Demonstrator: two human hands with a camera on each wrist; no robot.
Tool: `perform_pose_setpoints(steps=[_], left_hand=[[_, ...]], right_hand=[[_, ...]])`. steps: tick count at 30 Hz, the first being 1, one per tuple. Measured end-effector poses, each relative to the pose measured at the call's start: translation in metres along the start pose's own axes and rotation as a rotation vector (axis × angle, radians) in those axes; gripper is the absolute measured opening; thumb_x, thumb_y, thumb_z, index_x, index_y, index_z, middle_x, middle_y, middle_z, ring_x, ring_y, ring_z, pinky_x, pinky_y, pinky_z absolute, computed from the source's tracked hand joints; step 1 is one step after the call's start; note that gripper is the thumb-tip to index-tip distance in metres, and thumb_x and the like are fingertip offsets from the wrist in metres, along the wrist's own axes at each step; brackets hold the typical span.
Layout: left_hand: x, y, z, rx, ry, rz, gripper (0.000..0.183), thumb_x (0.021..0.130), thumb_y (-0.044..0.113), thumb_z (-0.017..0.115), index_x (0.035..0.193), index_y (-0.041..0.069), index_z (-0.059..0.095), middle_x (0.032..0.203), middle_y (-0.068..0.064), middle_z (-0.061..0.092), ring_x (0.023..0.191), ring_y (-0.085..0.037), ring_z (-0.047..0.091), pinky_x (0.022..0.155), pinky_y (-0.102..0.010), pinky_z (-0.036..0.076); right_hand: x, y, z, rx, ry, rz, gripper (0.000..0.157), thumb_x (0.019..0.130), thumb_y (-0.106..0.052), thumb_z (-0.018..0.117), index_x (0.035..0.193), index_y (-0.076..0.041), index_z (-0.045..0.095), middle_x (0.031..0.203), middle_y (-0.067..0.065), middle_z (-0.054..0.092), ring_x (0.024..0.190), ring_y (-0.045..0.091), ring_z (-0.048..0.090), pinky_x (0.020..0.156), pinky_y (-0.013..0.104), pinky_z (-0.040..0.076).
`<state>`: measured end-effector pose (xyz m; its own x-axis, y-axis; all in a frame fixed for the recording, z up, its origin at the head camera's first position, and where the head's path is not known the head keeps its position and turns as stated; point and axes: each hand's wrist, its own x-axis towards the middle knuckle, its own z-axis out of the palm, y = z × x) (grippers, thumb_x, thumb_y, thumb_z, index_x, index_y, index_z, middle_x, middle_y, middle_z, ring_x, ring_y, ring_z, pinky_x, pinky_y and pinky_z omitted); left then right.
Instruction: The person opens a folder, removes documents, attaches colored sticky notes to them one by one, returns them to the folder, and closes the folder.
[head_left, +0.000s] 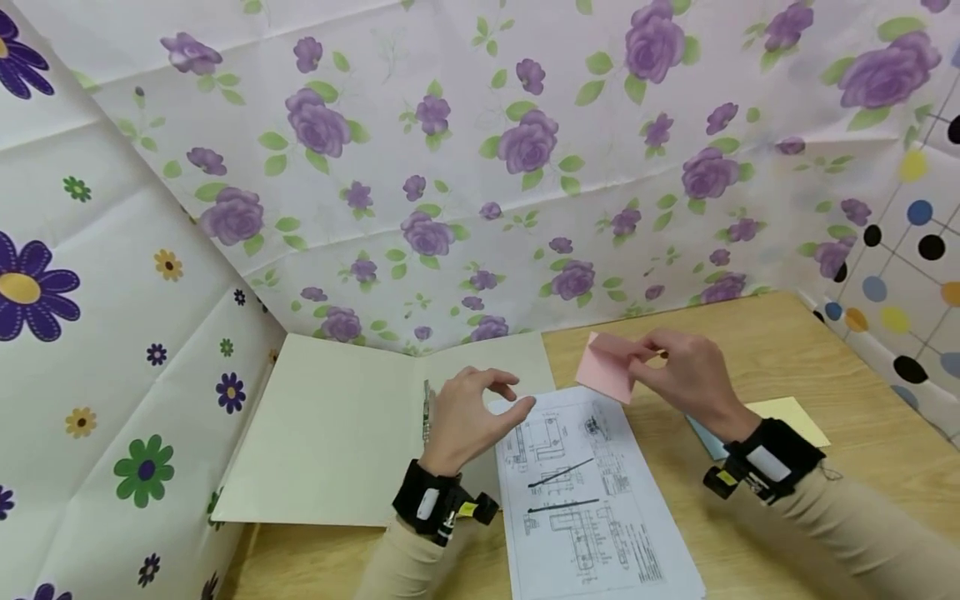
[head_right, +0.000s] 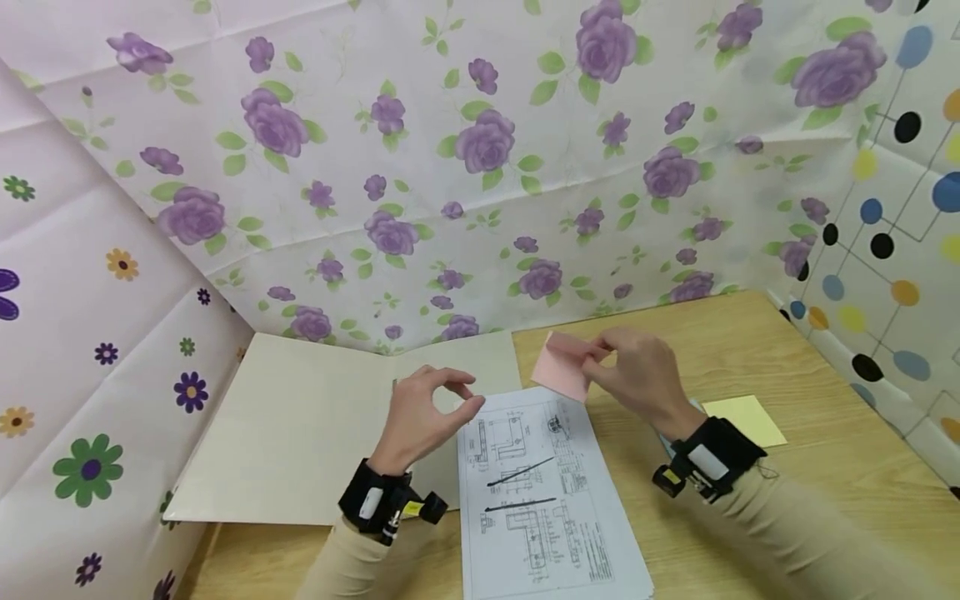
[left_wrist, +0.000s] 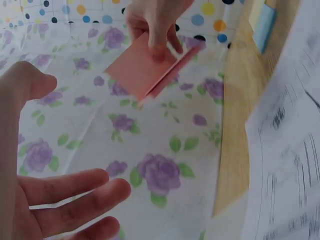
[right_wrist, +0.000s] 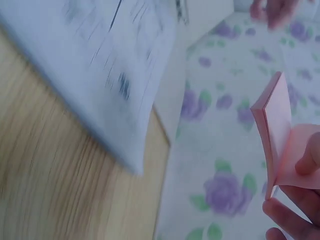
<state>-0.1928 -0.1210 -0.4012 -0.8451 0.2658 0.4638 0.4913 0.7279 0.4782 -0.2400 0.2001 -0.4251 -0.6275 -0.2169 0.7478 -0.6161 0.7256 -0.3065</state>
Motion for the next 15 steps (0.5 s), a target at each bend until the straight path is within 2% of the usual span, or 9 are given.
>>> perform_pose_setpoints(steps=[4,6,9,12,15], left_hand=[[0.013,0.010,0.012,-0.044,-0.119,-0.038,0.044,0.087,0.054,0.066,0.112,0.019,0.075,0.084,0.005,0.076,0.089,-0.017,0.065,0.081,-0.039,0.050],[0.018,0.015,0.019,-0.065,-0.149,-0.034,0.044,0.088,0.054,0.065,0.110,0.018,0.076,0.083,0.005,0.076,0.085,-0.015,0.066,0.077,-0.035,0.051],[0.024,0.019,0.028,-0.114,-0.162,0.007,0.030,0.092,0.045,0.064,0.093,0.017,0.076,0.076,0.003,0.072,0.071,-0.011,0.062,0.066,-0.027,0.047],[0.026,0.021,0.034,-0.179,-0.157,0.054,0.022,0.092,0.027,0.064,0.074,0.015,0.069,0.064,0.000,0.064,0.052,-0.011,0.047,0.054,-0.022,0.034],[0.026,0.021,0.035,-0.221,-0.149,0.074,0.021,0.090,0.016,0.063,0.068,0.016,0.063,0.056,0.001,0.054,0.045,-0.009,0.032,0.050,-0.021,0.024]], right_hand=[[0.002,-0.023,0.009,0.066,0.017,-0.019,0.011,0.077,-0.013,0.081,0.086,-0.012,0.075,0.077,0.003,0.074,0.059,0.010,0.061,0.047,0.026,0.035],[0.003,-0.032,0.013,0.103,0.020,-0.025,0.012,0.077,-0.013,0.082,0.086,-0.013,0.075,0.078,0.002,0.074,0.063,0.009,0.063,0.049,0.027,0.037],[0.004,-0.042,0.018,0.155,0.016,-0.041,0.012,0.076,-0.011,0.082,0.086,-0.014,0.075,0.078,0.000,0.074,0.066,0.010,0.066,0.050,0.026,0.037],[0.002,-0.048,0.022,0.178,0.006,-0.048,0.014,0.074,-0.010,0.084,0.085,-0.014,0.075,0.077,-0.001,0.074,0.066,0.010,0.066,0.050,0.025,0.040],[0.000,-0.052,0.024,0.187,-0.009,-0.047,0.015,0.073,-0.009,0.084,0.083,-0.014,0.075,0.075,-0.002,0.074,0.064,0.009,0.065,0.051,0.027,0.043]])
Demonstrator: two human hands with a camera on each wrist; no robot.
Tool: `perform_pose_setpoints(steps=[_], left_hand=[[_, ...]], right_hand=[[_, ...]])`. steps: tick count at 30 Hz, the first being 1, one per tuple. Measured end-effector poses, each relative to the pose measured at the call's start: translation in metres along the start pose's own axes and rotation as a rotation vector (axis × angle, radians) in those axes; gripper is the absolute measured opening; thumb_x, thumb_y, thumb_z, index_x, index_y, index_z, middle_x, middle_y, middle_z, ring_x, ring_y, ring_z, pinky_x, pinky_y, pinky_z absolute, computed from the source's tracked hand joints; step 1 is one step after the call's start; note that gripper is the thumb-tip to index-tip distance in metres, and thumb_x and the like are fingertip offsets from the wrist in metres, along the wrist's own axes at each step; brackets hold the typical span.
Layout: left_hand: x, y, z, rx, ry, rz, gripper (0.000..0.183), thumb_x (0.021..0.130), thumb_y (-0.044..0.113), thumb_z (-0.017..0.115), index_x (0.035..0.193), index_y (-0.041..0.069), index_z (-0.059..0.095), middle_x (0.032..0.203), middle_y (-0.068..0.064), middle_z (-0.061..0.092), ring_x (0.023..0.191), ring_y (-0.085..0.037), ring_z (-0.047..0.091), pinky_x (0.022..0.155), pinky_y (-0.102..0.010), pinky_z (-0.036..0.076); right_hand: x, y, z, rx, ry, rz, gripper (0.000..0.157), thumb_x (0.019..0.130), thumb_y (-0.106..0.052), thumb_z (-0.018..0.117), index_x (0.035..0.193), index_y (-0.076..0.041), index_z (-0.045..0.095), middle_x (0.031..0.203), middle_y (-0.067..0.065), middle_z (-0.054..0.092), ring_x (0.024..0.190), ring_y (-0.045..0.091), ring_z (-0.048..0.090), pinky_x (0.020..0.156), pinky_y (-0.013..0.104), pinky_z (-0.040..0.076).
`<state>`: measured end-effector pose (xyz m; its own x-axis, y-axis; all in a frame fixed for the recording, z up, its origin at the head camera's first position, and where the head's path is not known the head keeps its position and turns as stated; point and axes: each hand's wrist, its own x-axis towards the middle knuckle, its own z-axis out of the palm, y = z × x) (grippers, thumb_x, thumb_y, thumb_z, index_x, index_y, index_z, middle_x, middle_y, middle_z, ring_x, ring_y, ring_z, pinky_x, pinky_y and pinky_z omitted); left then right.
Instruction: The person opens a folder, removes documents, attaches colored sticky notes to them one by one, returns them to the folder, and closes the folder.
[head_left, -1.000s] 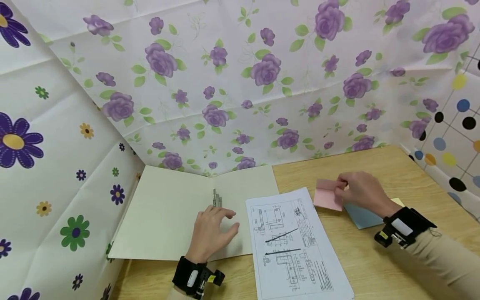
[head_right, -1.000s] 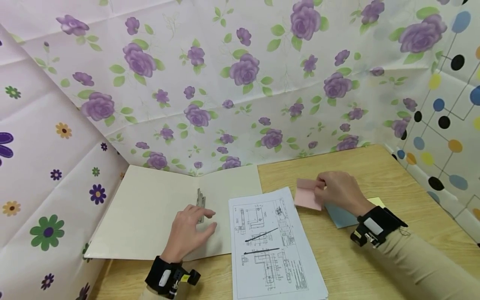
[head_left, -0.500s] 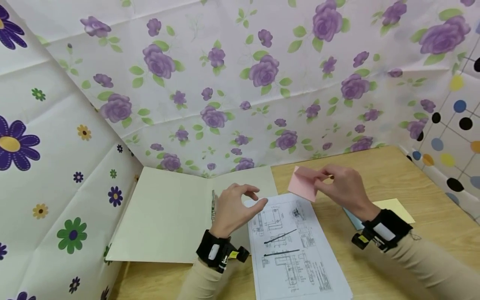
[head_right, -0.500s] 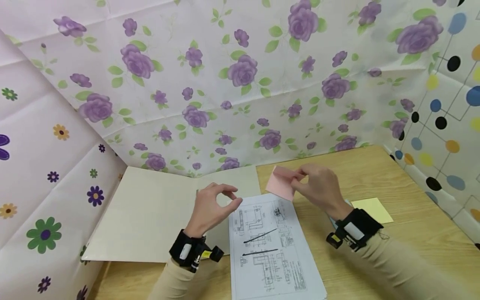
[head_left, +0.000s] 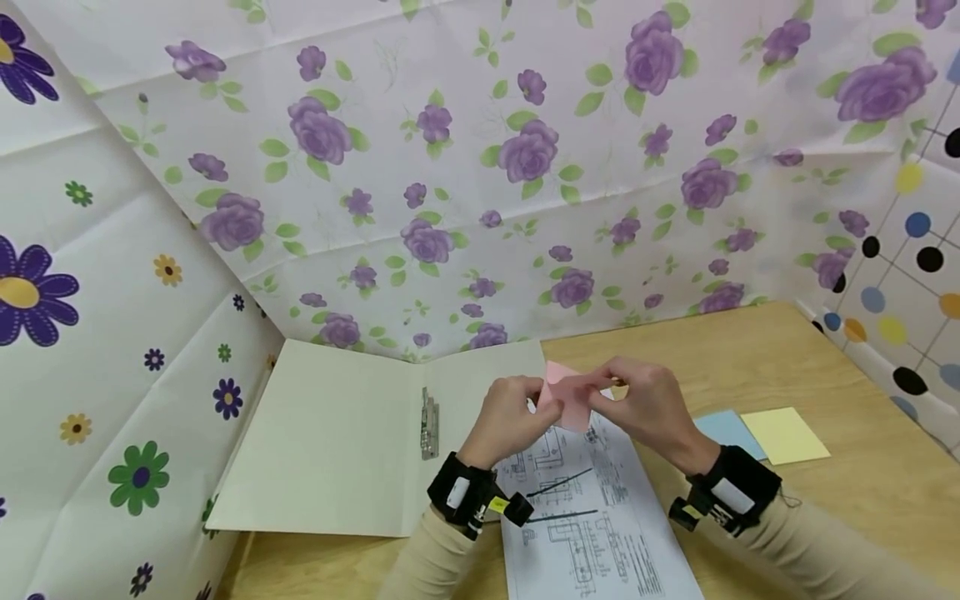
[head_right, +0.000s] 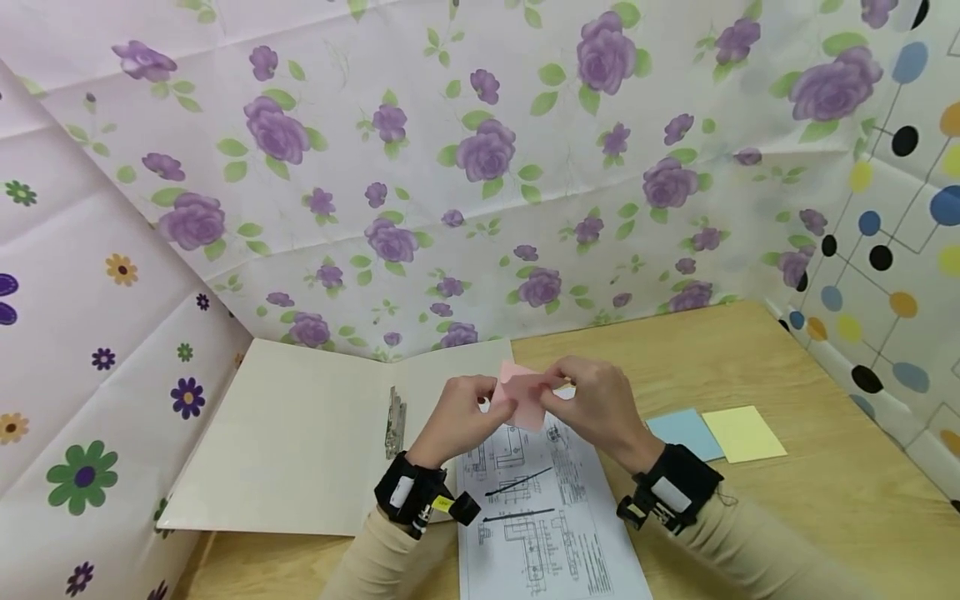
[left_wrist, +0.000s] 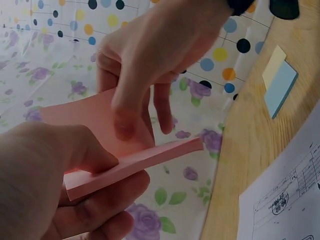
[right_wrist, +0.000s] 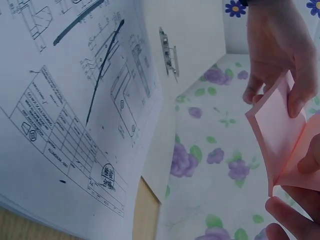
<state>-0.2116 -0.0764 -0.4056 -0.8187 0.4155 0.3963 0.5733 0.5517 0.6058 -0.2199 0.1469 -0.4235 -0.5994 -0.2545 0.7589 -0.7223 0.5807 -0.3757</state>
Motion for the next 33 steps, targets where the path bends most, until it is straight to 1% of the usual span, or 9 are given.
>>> perform_pose_setpoints(steps=[3,5,9,12,15,18,21,28,33], left_hand=[[-0.002,0.000,0.000,0.007,0.003,-0.013,0.019,0.088,0.017,0.064,0.069,0.018,0.064,0.057,0.006,0.051,0.046,-0.005,0.027,0.051,-0.021,0.023],[-0.003,0.000,0.001,0.019,0.004,-0.017,0.018,0.088,0.017,0.064,0.070,0.017,0.066,0.057,0.006,0.050,0.047,-0.005,0.026,0.051,-0.021,0.022],[-0.004,0.001,0.002,0.020,-0.002,-0.008,0.014,0.087,0.016,0.062,0.078,0.015,0.073,0.057,0.002,0.050,0.048,-0.007,0.029,0.052,-0.021,0.022],[-0.005,0.002,0.001,0.017,-0.011,0.002,0.014,0.087,0.016,0.061,0.083,0.015,0.074,0.056,-0.001,0.050,0.049,-0.010,0.032,0.053,-0.021,0.023],[-0.006,0.001,0.000,0.024,-0.015,-0.005,0.014,0.087,0.017,0.061,0.076,0.016,0.069,0.056,-0.002,0.047,0.051,-0.011,0.035,0.053,-0.022,0.024],[-0.008,-0.001,0.000,0.040,-0.014,-0.023,0.022,0.087,0.017,0.060,0.065,0.017,0.060,0.055,0.000,0.041,0.051,-0.012,0.033,0.054,-0.023,0.023],[-0.010,-0.005,0.000,0.056,-0.014,-0.034,0.025,0.085,0.018,0.061,0.060,0.018,0.054,0.054,0.002,0.037,0.051,-0.012,0.032,0.055,-0.023,0.023],[-0.018,-0.011,-0.003,0.063,-0.025,-0.055,0.021,0.085,0.018,0.062,0.064,0.017,0.058,0.057,0.000,0.044,0.054,-0.011,0.034,0.057,-0.023,0.025],[-0.022,-0.014,-0.005,0.076,-0.028,-0.090,0.015,0.085,0.020,0.063,0.071,0.017,0.067,0.063,0.001,0.055,0.056,-0.010,0.036,0.057,-0.022,0.027]], right_hand=[[-0.003,-0.002,0.002,0.004,-0.016,0.004,0.016,0.071,-0.009,0.085,0.082,-0.014,0.075,0.075,-0.001,0.074,0.063,0.008,0.063,0.053,0.029,0.048],[-0.003,-0.003,0.003,0.005,-0.030,-0.003,0.017,0.070,-0.011,0.087,0.082,-0.014,0.075,0.077,-0.001,0.075,0.065,0.006,0.064,0.053,0.030,0.047],[-0.002,-0.005,0.005,0.017,-0.057,-0.024,0.018,0.070,-0.013,0.088,0.084,-0.015,0.076,0.078,-0.002,0.075,0.069,0.006,0.065,0.054,0.030,0.048],[-0.001,-0.006,0.005,0.007,-0.050,-0.038,0.016,0.072,-0.013,0.087,0.083,-0.015,0.077,0.076,-0.002,0.074,0.066,0.007,0.064,0.053,0.029,0.046],[0.001,-0.006,0.005,-0.022,-0.032,-0.041,0.012,0.074,-0.013,0.086,0.081,-0.014,0.077,0.071,-0.001,0.072,0.059,0.006,0.058,0.051,0.028,0.042],[0.001,-0.006,0.006,-0.045,-0.028,-0.040,0.010,0.075,-0.013,0.084,0.079,-0.014,0.075,0.069,-0.001,0.070,0.056,0.004,0.052,0.050,0.025,0.038],[-0.001,-0.005,0.007,-0.047,-0.032,-0.034,0.009,0.075,-0.012,0.083,0.078,-0.013,0.074,0.069,-0.001,0.070,0.055,0.003,0.050,0.051,0.024,0.037],[-0.006,-0.003,0.010,-0.060,-0.060,-0.017,0.011,0.076,-0.012,0.082,0.076,-0.014,0.071,0.068,-0.002,0.067,0.051,0.002,0.041,0.050,0.022,0.033],[-0.007,-0.001,0.011,-0.055,-0.071,-0.007,0.016,0.076,-0.012,0.082,0.073,-0.015,0.067,0.066,-0.004,0.064,0.050,0.001,0.038,0.050,0.021,0.031]])
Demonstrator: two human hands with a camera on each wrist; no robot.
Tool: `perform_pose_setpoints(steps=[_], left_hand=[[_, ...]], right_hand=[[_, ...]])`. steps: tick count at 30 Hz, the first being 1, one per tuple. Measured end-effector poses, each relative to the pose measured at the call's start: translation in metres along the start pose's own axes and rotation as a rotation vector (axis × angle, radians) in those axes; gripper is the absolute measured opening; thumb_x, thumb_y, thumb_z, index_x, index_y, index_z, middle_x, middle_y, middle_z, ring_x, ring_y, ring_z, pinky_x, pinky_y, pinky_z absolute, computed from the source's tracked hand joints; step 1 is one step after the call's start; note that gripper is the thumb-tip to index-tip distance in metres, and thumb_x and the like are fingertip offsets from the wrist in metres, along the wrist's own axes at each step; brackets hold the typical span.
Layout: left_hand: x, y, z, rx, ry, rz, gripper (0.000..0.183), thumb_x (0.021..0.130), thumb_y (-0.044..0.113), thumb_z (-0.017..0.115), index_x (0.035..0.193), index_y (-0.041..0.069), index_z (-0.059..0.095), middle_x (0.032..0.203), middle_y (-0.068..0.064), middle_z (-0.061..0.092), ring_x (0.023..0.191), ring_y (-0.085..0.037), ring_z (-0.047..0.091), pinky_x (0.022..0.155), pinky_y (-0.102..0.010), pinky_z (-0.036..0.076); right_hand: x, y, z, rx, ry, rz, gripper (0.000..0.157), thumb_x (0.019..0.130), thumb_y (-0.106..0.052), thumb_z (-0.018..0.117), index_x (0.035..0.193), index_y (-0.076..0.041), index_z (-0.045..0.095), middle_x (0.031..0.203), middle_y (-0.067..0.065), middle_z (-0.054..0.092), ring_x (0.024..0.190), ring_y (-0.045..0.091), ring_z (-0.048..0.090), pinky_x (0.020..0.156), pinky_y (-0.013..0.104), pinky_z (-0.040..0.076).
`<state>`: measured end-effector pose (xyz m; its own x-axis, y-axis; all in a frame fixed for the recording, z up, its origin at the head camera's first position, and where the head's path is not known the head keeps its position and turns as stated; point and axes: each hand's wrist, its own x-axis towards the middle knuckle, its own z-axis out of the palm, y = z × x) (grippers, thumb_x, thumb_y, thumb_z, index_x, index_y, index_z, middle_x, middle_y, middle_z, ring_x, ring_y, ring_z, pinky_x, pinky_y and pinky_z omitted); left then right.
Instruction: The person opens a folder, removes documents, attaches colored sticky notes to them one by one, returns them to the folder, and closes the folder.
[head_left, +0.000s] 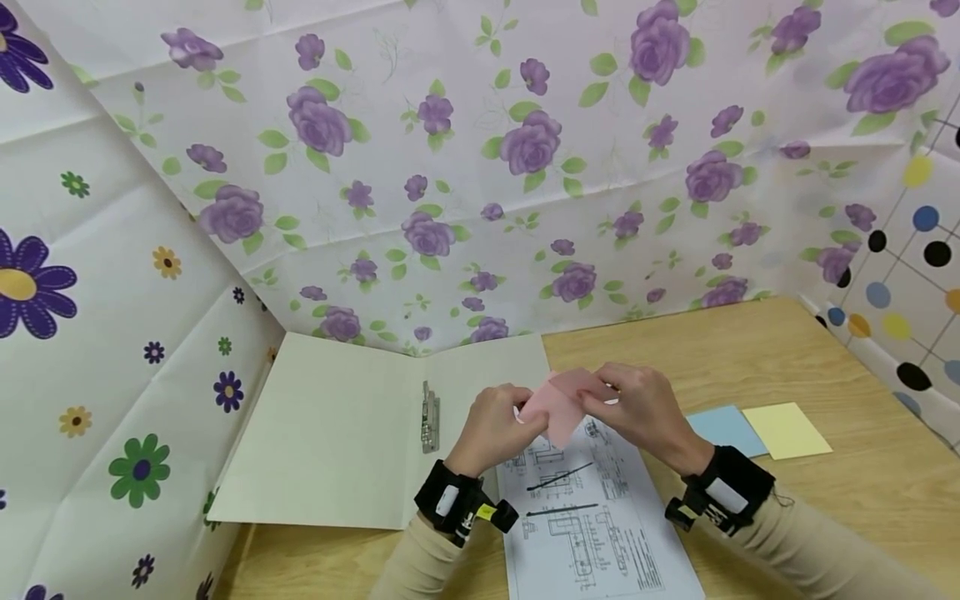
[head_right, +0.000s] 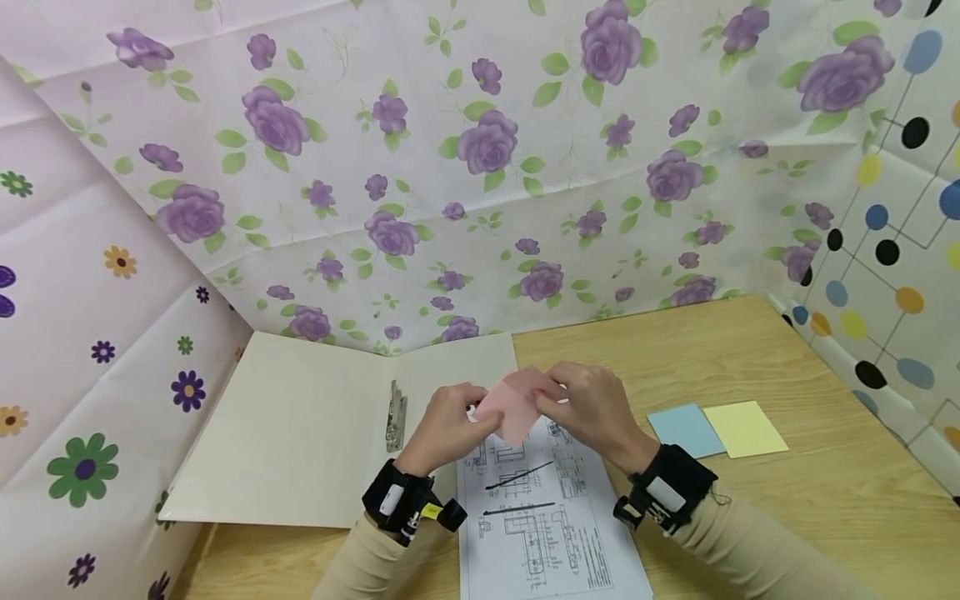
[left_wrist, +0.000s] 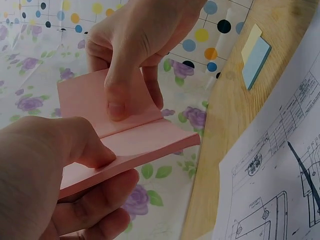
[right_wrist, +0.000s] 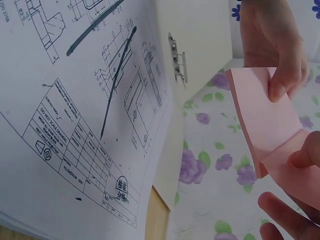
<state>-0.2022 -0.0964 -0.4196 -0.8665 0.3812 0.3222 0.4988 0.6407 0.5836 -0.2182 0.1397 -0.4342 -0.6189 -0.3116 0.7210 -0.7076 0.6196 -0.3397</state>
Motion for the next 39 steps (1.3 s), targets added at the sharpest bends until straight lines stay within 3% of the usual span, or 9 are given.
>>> perform_pose_setpoints(steps=[7,15,22,26,30,34,39], left_hand=[[-0.004,-0.003,-0.005,0.004,0.003,-0.011,0.013,0.086,0.020,0.063,0.080,0.017,0.075,0.068,0.001,0.063,0.057,-0.010,0.037,0.059,-0.022,0.027],[-0.009,-0.006,-0.011,0.010,0.016,-0.025,0.014,0.086,0.020,0.065,0.086,0.015,0.078,0.078,0.001,0.072,0.060,-0.010,0.041,0.059,-0.023,0.029],[-0.014,-0.015,-0.018,0.029,0.043,-0.055,0.012,0.083,0.020,0.064,0.079,0.018,0.075,0.070,0.002,0.063,0.058,-0.010,0.041,0.056,-0.022,0.030],[-0.026,-0.026,-0.031,0.015,0.088,-0.124,0.012,0.080,0.017,0.064,0.072,0.019,0.072,0.064,0.004,0.059,0.052,-0.008,0.039,0.051,-0.022,0.029],[-0.043,-0.034,-0.048,0.023,0.092,-0.137,0.018,0.080,0.013,0.064,0.064,0.021,0.064,0.060,0.007,0.051,0.051,-0.008,0.035,0.052,-0.023,0.027],[-0.058,-0.036,-0.062,0.066,0.051,-0.118,0.022,0.080,0.013,0.064,0.062,0.020,0.057,0.060,0.007,0.045,0.057,-0.009,0.037,0.058,-0.024,0.028],[-0.084,-0.037,-0.074,0.041,-0.060,-0.183,0.017,0.083,0.013,0.065,0.070,0.023,0.068,0.073,0.008,0.062,0.062,-0.010,0.047,0.059,-0.023,0.036]], right_hand=[[0.001,0.002,0.000,0.033,0.006,0.011,0.025,0.077,-0.011,0.082,0.067,-0.017,0.060,0.057,-0.007,0.053,0.047,0.000,0.028,0.049,0.019,0.020],[0.001,0.002,0.000,0.061,0.003,0.036,0.030,0.078,-0.009,0.080,0.065,-0.018,0.055,0.054,-0.008,0.044,0.046,-0.001,0.024,0.048,0.018,0.019],[0.003,0.009,-0.006,0.052,0.031,0.063,0.036,0.078,-0.008,0.079,0.060,-0.017,0.049,0.052,-0.008,0.033,0.045,-0.002,0.024,0.046,0.018,0.021],[0.003,0.021,-0.014,0.014,0.092,0.100,0.029,0.076,-0.004,0.080,0.063,-0.015,0.056,0.051,-0.006,0.042,0.045,0.000,0.027,0.046,0.020,0.021],[0.003,0.030,-0.019,-0.019,0.073,0.106,0.021,0.078,-0.005,0.078,0.069,-0.013,0.061,0.054,-0.003,0.048,0.047,0.002,0.026,0.049,0.022,0.017],[0.001,0.034,-0.020,-0.033,0.064,0.114,0.015,0.077,-0.005,0.078,0.073,-0.011,0.066,0.057,-0.002,0.055,0.047,0.003,0.029,0.049,0.022,0.018],[-0.003,0.036,-0.021,-0.049,0.069,0.113,0.015,0.076,-0.004,0.079,0.074,-0.011,0.066,0.061,0.000,0.060,0.048,0.005,0.035,0.049,0.023,0.023]])
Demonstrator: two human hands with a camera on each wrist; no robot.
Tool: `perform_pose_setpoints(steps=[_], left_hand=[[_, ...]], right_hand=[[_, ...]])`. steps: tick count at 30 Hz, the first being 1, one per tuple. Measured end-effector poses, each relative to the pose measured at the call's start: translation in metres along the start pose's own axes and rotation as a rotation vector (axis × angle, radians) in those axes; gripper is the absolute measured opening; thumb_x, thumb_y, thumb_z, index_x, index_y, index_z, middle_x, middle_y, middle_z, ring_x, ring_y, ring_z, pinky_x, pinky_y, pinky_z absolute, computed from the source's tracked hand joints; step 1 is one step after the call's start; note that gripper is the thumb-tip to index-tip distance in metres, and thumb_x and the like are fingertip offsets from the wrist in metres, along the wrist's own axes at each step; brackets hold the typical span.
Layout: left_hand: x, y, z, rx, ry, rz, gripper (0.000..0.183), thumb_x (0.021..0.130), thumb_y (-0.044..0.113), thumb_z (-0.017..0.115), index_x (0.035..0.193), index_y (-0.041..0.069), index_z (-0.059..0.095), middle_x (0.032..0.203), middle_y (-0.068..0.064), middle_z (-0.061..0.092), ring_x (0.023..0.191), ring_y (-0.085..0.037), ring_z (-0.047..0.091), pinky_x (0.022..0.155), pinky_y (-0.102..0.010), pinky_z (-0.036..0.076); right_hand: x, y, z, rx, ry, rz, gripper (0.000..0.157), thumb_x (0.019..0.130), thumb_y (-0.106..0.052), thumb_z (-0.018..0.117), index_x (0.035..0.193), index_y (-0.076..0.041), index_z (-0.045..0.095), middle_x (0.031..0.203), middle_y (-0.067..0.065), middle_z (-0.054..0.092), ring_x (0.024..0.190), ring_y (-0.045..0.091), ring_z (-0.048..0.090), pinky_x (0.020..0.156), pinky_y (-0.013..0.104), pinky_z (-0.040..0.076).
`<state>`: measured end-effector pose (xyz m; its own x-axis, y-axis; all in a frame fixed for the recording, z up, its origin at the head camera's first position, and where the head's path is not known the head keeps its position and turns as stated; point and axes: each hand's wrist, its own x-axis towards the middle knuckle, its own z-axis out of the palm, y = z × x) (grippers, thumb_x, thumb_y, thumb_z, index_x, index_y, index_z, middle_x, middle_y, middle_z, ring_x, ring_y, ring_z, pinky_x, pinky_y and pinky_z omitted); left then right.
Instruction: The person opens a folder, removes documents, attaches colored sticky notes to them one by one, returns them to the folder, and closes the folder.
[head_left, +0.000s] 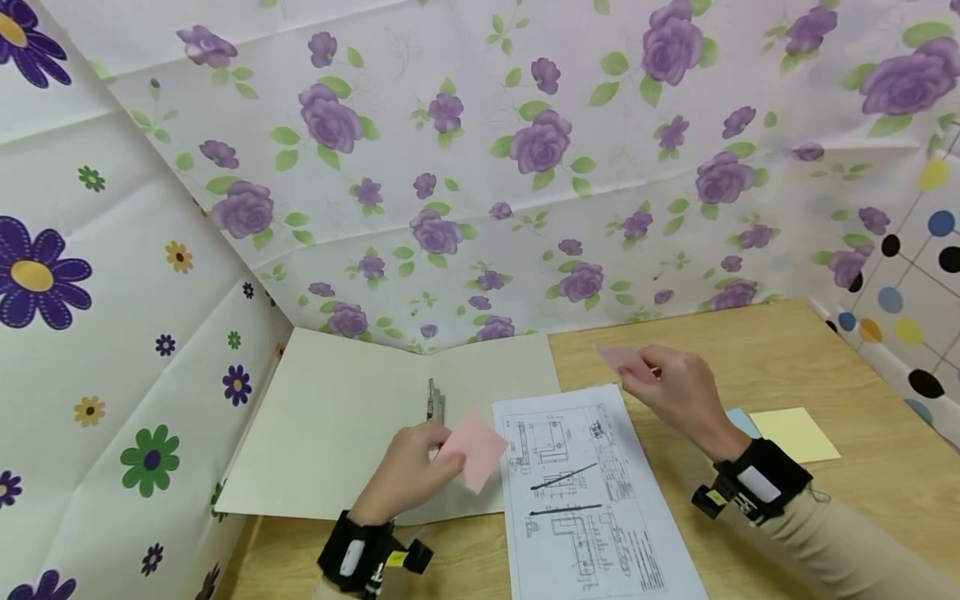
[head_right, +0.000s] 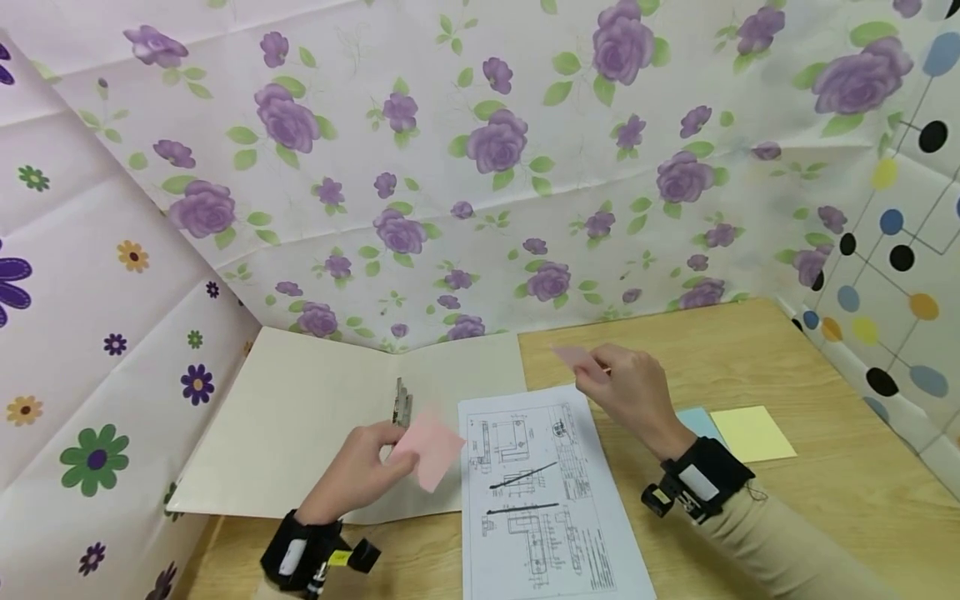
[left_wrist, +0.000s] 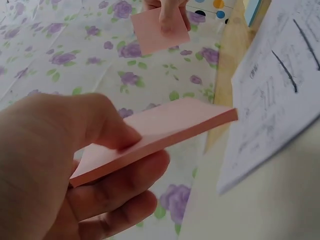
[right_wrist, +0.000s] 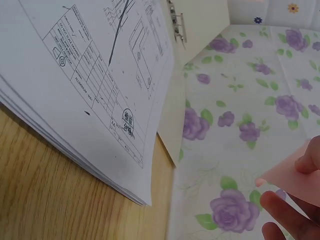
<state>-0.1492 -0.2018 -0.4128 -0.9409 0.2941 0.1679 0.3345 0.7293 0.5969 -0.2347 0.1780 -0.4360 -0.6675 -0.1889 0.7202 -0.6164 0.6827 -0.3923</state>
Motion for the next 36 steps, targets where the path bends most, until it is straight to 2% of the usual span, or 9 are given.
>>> perform_pose_setpoints(steps=[5,10,14,20,22,24,29,32,36], left_hand=[[-0.022,-0.009,-0.007,-0.025,-0.168,-0.020,0.017,0.085,0.011,0.064,0.075,0.022,0.071,0.084,0.008,0.069,0.063,-0.009,0.050,0.058,-0.021,0.042],[-0.036,-0.013,-0.006,0.018,-0.323,0.022,0.022,0.082,0.011,0.065,0.063,0.021,0.060,0.068,0.011,0.052,0.055,-0.002,0.038,0.050,-0.016,0.034],[-0.047,-0.012,-0.004,0.019,-0.397,0.035,0.022,0.078,0.009,0.066,0.060,0.022,0.059,0.062,0.014,0.046,0.057,0.000,0.036,0.051,-0.015,0.030],[-0.058,-0.016,0.000,-0.067,-0.496,0.028,0.015,0.078,0.006,0.068,0.070,0.019,0.072,0.065,0.016,0.059,0.054,0.003,0.038,0.048,-0.014,0.030],[-0.061,-0.018,0.002,-0.084,-0.513,0.036,0.015,0.078,0.005,0.068,0.071,0.018,0.073,0.062,0.018,0.056,0.050,0.004,0.035,0.046,-0.014,0.027],[-0.064,-0.021,0.004,-0.073,-0.513,0.059,0.017,0.077,0.005,0.068,0.066,0.017,0.069,0.056,0.018,0.044,0.048,0.004,0.029,0.046,-0.014,0.023],[-0.069,-0.026,0.007,-0.026,-0.499,0.101,0.028,0.075,0.005,0.066,0.056,0.017,0.050,0.054,0.014,0.022,0.048,0.003,0.016,0.047,-0.015,0.016],[-0.071,-0.028,0.006,-0.018,-0.504,0.060,0.029,0.073,0.006,0.067,0.055,0.019,0.049,0.052,0.015,0.021,0.046,0.003,0.015,0.046,-0.016,0.015],[-0.074,-0.030,0.007,-0.010,-0.520,-0.062,0.025,0.071,0.009,0.069,0.053,0.020,0.057,0.048,0.016,0.023,0.043,0.001,0.017,0.044,-0.019,0.015]], right_hand=[[-0.001,0.001,0.000,-0.005,0.001,-0.010,0.009,0.076,-0.005,0.079,0.079,-0.008,0.071,0.067,0.004,0.068,0.050,0.006,0.046,0.048,0.024,0.030],[-0.001,0.003,0.000,0.001,-0.001,-0.013,0.008,0.076,-0.007,0.079,0.080,-0.007,0.073,0.068,0.006,0.071,0.050,0.008,0.050,0.047,0.025,0.034],[-0.002,0.003,0.000,0.004,-0.004,-0.021,0.009,0.074,-0.007,0.080,0.080,-0.007,0.074,0.069,0.006,0.072,0.051,0.009,0.053,0.047,0.026,0.037],[-0.003,0.004,0.000,-0.005,0.004,-0.029,0.011,0.072,-0.004,0.080,0.081,-0.006,0.074,0.069,0.006,0.071,0.051,0.008,0.051,0.048,0.025,0.036],[-0.003,0.004,0.000,-0.005,0.002,-0.029,0.011,0.073,-0.004,0.080,0.081,-0.006,0.074,0.069,0.006,0.071,0.051,0.008,0.051,0.048,0.025,0.036],[-0.004,0.004,0.001,-0.003,0.000,-0.029,0.011,0.073,-0.004,0.080,0.082,-0.006,0.074,0.069,0.007,0.071,0.051,0.008,0.051,0.048,0.025,0.035],[-0.004,0.005,0.002,-0.012,-0.008,-0.029,0.012,0.073,-0.007,0.081,0.082,-0.006,0.074,0.069,0.006,0.071,0.051,0.009,0.052,0.047,0.026,0.037],[-0.004,0.006,0.003,-0.015,-0.008,-0.034,0.012,0.073,-0.007,0.081,0.083,-0.006,0.074,0.069,0.007,0.071,0.051,0.011,0.055,0.047,0.027,0.039],[-0.005,0.006,0.003,-0.015,-0.011,-0.036,0.012,0.072,-0.008,0.081,0.082,-0.005,0.074,0.070,0.007,0.072,0.052,0.012,0.058,0.048,0.028,0.041]])
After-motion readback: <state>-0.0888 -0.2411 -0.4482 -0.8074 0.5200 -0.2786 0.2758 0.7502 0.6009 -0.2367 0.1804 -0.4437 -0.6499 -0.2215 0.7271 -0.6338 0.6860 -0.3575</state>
